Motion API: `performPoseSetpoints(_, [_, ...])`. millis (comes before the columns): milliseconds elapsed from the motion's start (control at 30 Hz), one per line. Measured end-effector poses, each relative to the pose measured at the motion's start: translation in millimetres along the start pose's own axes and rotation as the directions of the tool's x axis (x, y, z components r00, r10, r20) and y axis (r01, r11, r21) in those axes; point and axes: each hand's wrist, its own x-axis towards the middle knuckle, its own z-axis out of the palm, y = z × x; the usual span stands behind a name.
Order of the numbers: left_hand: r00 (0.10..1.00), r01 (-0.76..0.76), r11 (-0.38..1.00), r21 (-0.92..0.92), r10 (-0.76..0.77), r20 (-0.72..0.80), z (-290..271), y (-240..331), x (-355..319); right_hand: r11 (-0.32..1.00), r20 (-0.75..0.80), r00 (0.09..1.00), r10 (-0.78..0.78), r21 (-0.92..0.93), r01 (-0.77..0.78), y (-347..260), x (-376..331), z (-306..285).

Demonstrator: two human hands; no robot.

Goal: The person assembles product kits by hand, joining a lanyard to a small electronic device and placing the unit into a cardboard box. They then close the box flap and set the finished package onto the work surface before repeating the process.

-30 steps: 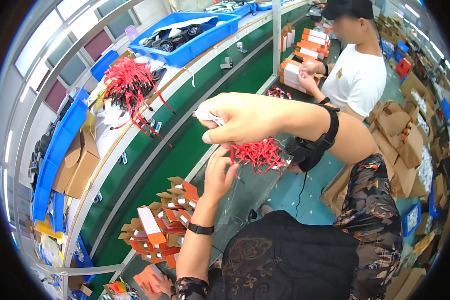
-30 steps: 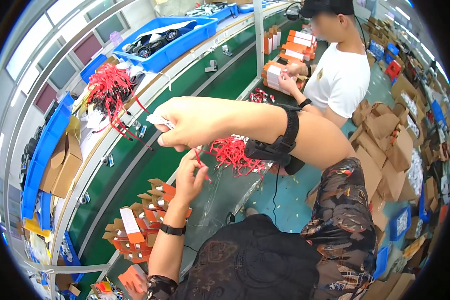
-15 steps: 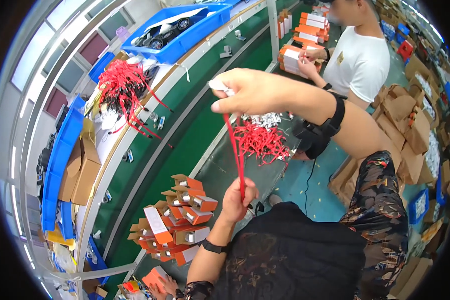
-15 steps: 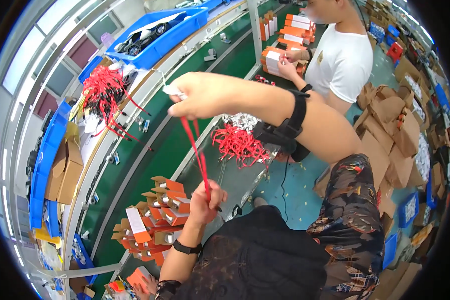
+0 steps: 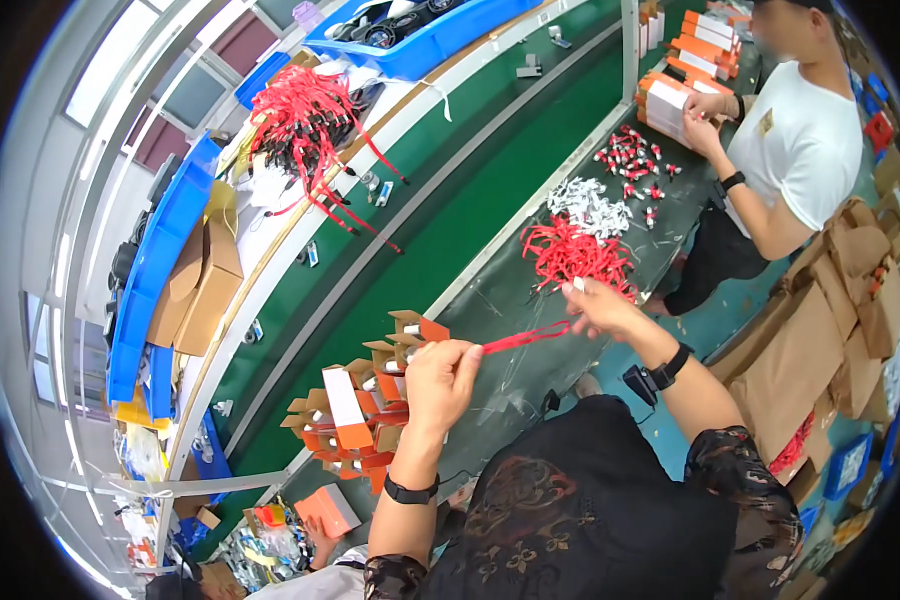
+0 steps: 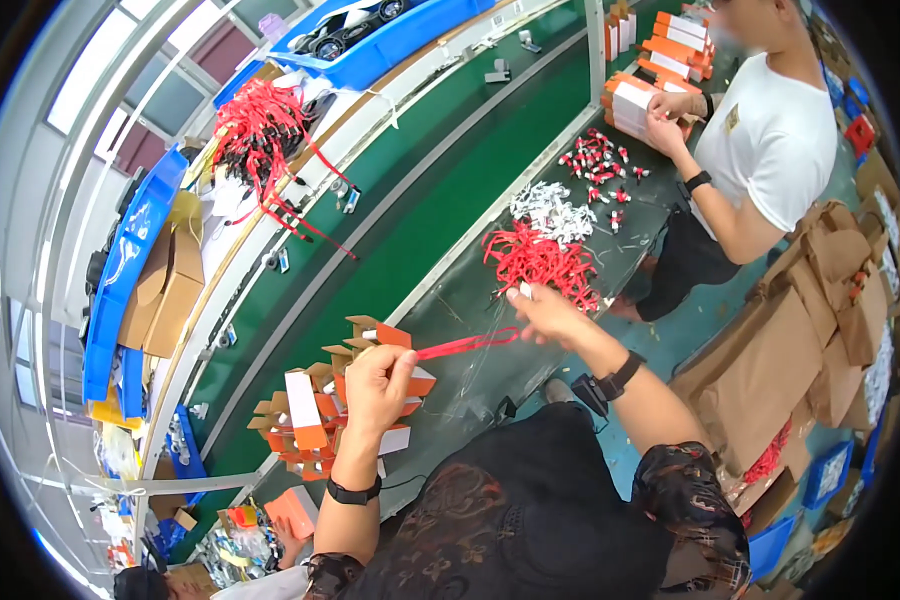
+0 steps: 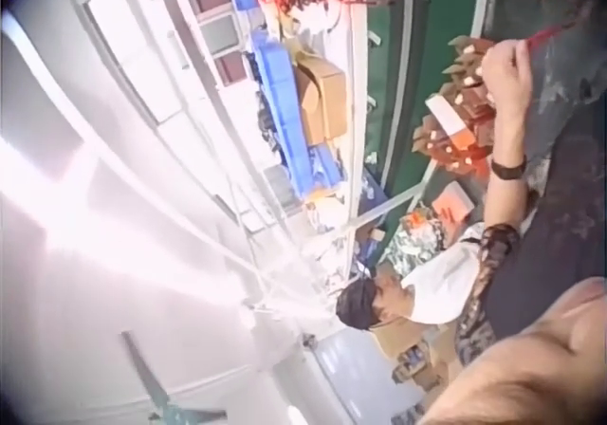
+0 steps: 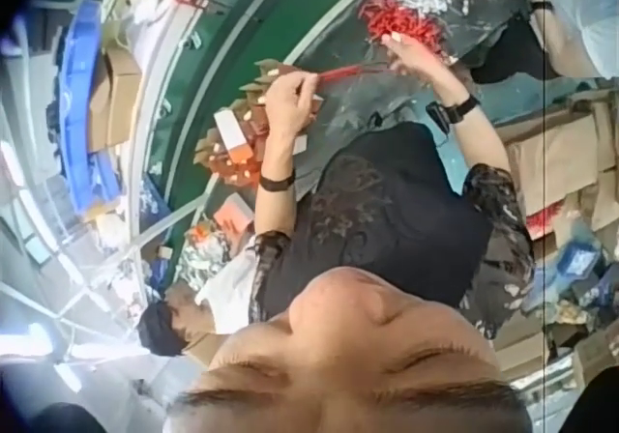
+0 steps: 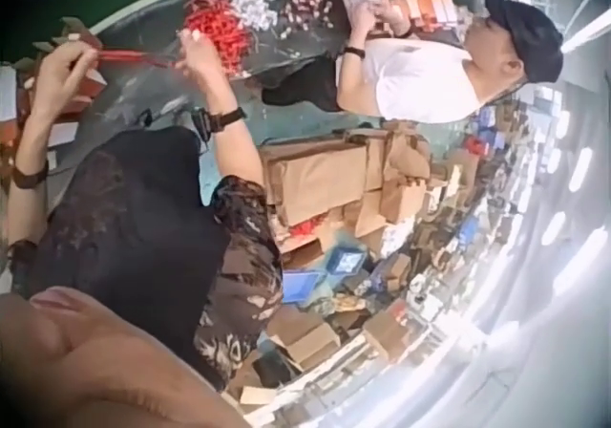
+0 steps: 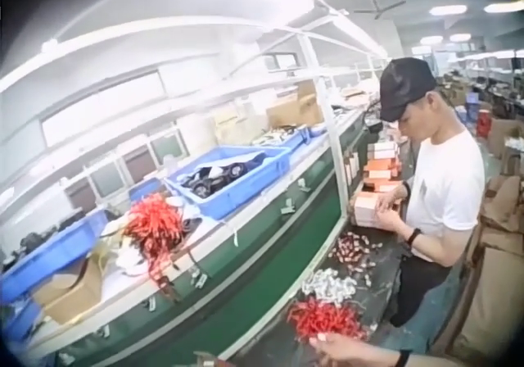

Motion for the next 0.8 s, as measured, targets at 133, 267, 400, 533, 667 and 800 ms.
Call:
performPoseSetpoints(133, [0.963, -0.113, 0.992, 0.059, 0.094, 0.253, -10, 12, 13, 0.814, -0.054, 0.891, -0.451, -0.433, 0.386, 21, 51, 17])
performPoseSetpoints(267, [0.865, -0.166, 0.986, -0.001, 0.146, 0.479, -16, 14, 29, 0.649, 0.398, 0.792, -0.463, -0.456, 0.609, -25, 9, 51])
performPoseSetpoints(400, [0.912, -0.086, 0.993, -0.078, 0.109, 0.394, -14, 4, 39, 0.584, 0.761, 0.519, -0.389, -0.232, 0.778, -54, -22, 72])
performPoseSetpoints(533, [0.951, 0.1, 0.984, -0.148, -0.051, 0.305, -14, -22, 20, 0.417, 0.824, 0.448, -0.348, -0.292, 0.861, -61, -32, 84])
performPoseSetpoints(667, [0.898, 0.4, 0.67, -0.626, -0.148, 0.415, 19, -50, 5, 0.471, 0.622, 0.528, -0.578, -0.275, 0.838, -59, -48, 77])
performPoseSetpoints(800, [0.908, 0.35, 0.033, -0.936, -0.257, 0.33, 76, -55, -30, 0.686, 0.316, 0.708, -0.632, -0.195, 0.7, -67, -65, 84])
